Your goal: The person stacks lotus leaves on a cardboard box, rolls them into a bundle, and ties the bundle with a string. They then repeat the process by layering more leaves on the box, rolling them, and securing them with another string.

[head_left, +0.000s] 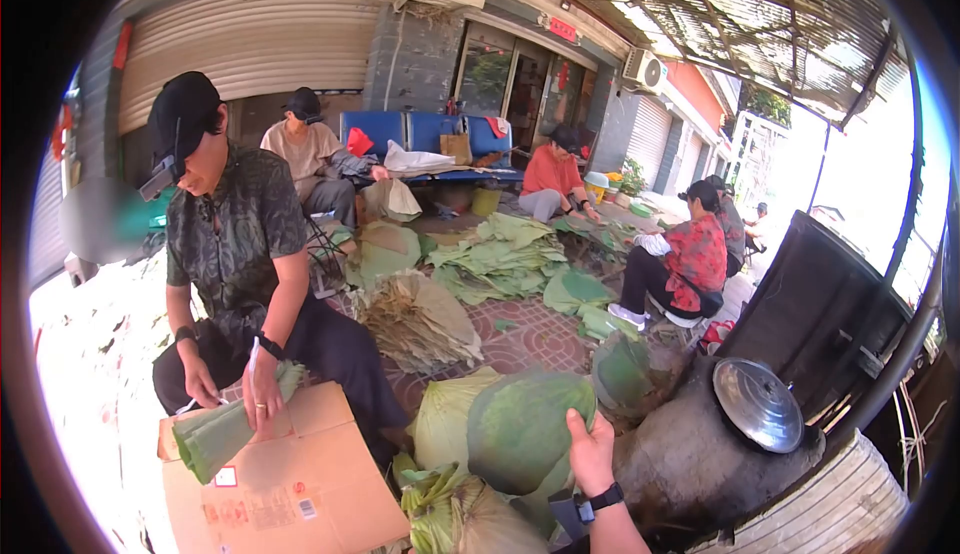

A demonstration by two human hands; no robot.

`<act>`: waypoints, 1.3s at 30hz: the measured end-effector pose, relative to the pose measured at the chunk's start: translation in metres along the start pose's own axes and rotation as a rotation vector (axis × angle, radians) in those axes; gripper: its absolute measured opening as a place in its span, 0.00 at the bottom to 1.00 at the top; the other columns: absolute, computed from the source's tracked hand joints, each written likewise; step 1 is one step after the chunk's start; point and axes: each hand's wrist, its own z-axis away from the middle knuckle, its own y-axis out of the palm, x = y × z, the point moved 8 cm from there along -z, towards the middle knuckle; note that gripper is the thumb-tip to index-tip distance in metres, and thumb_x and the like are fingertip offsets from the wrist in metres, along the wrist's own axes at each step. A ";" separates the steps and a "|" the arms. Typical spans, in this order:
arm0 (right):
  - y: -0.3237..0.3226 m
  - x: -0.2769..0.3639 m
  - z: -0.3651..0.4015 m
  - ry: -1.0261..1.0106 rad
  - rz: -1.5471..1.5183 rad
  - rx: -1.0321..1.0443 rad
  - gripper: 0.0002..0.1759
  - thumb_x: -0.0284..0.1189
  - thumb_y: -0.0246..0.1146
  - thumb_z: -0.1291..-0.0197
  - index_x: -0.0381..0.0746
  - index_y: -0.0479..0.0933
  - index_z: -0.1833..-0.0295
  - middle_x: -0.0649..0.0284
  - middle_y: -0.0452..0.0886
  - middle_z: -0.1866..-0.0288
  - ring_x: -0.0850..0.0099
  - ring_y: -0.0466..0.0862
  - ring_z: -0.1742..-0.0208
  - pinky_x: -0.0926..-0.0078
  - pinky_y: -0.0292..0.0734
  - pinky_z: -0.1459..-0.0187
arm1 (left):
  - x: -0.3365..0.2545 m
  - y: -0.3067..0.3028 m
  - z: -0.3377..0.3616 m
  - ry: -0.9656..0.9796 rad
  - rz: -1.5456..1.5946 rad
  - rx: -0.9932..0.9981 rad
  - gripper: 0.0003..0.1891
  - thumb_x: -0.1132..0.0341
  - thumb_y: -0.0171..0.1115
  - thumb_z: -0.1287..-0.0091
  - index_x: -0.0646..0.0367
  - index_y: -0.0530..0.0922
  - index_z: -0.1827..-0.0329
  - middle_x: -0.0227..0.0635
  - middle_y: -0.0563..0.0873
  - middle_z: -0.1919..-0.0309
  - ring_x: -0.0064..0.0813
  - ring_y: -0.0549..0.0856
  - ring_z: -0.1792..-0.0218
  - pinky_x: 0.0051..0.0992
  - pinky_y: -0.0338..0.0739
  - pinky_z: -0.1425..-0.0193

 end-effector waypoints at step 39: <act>0.062 0.027 0.022 0.027 0.330 0.063 0.26 0.38 0.62 0.34 0.22 0.75 0.46 0.52 0.83 0.49 0.64 0.78 0.54 0.69 0.71 0.46 | 0.045 -0.016 -0.040 0.227 0.383 -0.196 0.21 0.66 0.66 0.41 0.66 0.73 0.48 0.27 0.80 0.71 0.18 0.75 0.69 0.24 0.70 0.69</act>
